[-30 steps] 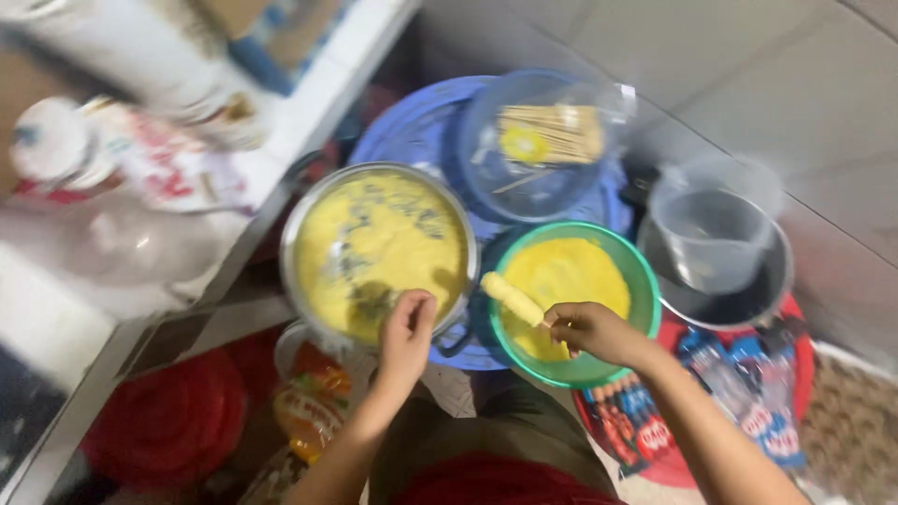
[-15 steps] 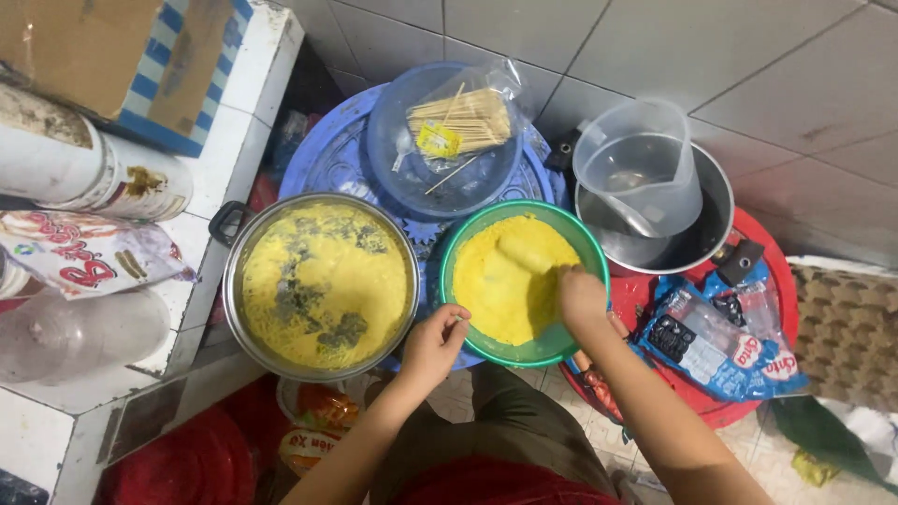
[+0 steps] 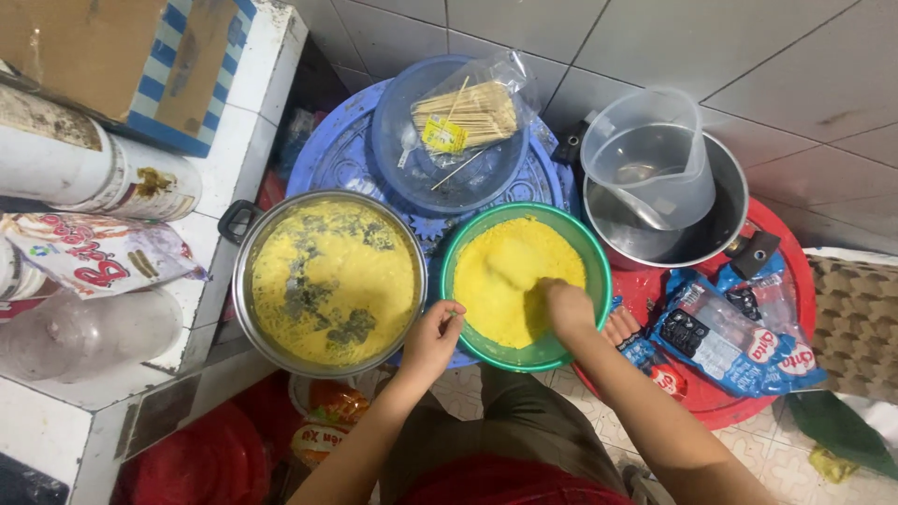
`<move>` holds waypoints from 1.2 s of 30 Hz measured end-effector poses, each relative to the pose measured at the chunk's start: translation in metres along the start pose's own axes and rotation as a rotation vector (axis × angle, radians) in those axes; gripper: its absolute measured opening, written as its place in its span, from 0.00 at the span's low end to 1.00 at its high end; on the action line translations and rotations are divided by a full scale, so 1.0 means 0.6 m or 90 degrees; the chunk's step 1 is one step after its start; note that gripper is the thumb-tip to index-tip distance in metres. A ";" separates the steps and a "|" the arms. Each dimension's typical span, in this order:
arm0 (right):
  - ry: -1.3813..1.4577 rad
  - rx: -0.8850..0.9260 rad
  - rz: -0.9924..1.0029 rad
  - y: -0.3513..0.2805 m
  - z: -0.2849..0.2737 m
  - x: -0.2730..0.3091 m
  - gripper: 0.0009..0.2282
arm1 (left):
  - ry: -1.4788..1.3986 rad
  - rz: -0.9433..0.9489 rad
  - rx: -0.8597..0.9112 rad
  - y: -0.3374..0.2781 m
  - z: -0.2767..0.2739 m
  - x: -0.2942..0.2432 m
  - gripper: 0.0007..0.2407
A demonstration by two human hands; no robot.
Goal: Preparing corn dogs by skewering sausages, dipping them in batter and breadcrumbs, and deep frying them.
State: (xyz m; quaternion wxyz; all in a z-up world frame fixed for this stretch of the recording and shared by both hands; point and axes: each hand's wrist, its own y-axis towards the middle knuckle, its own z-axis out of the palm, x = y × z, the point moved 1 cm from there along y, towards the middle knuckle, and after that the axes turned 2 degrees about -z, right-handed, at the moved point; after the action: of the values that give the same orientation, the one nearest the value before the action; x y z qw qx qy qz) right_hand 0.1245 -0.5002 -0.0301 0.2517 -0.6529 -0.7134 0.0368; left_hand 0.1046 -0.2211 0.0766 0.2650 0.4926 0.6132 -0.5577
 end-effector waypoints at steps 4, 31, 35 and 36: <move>-0.038 0.117 0.047 -0.003 0.069 0.008 0.09 | 0.021 -0.022 0.006 0.003 0.000 0.012 0.05; 0.026 -0.045 -0.014 -0.013 0.017 -0.019 0.08 | -0.017 -0.037 0.021 0.011 0.008 0.051 0.08; 0.050 -0.076 -0.031 -0.028 -0.058 0.041 0.08 | -0.027 -0.037 0.018 0.015 0.009 0.053 0.08; 0.046 -0.077 -0.021 -0.026 -0.052 0.037 0.07 | -0.026 -0.035 0.014 0.014 0.009 0.054 0.08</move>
State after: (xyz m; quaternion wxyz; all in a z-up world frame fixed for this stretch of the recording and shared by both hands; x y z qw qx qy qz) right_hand 0.1221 -0.4900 0.0098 0.2378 -0.6558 -0.7157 -0.0344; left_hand 0.0990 -0.2169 0.0431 0.2562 0.4672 0.6149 -0.5814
